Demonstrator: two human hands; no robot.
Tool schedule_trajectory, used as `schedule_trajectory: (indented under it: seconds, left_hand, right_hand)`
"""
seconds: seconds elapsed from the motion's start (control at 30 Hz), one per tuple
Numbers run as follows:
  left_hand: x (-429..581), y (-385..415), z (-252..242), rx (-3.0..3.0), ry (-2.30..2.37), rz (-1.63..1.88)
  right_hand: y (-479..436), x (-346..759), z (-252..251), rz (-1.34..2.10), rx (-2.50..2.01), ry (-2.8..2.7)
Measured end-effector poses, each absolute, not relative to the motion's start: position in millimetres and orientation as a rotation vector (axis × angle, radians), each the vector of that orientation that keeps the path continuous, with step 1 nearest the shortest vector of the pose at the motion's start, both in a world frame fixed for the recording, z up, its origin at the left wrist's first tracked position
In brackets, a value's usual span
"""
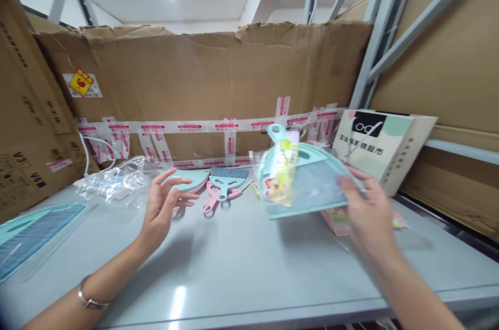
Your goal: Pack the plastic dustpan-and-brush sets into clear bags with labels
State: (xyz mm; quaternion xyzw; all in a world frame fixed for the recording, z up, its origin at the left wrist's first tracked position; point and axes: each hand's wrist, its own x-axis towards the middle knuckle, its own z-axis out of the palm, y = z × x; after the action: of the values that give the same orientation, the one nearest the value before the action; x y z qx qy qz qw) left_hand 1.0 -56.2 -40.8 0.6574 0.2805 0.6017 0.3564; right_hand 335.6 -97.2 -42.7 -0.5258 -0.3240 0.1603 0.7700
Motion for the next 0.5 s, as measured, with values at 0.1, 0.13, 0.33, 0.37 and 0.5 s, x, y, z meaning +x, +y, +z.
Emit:
schedule_trajectory:
  seconds: [0.1, 0.13, 0.33, 0.37, 0.5]
  left_hand:
    - [-3, -55, -32, 1.691, 0.770, 1.662]
    - [-4, -55, -30, 1.684, 0.782, 1.690]
    - [-9, -50, -26, 1.691, 0.817, 1.768]
    - [-10, -49, -26, 1.694, 0.822, 1.778]
    - [-17, -43, -21, 1.682, 0.892, 1.854]
  right_hand:
    - [-111, 396, -47, 0.277, -1.266, -0.463]
    - [-115, 413, -51, 0.229, -1.312, -0.426]
    - [-116, 490, -77, -0.111, -1.837, -0.633]
    - [-112, 497, -81, -0.139, -1.901, -0.717]
    - [-93, 507, -94, -0.357, -2.072, -1.055]
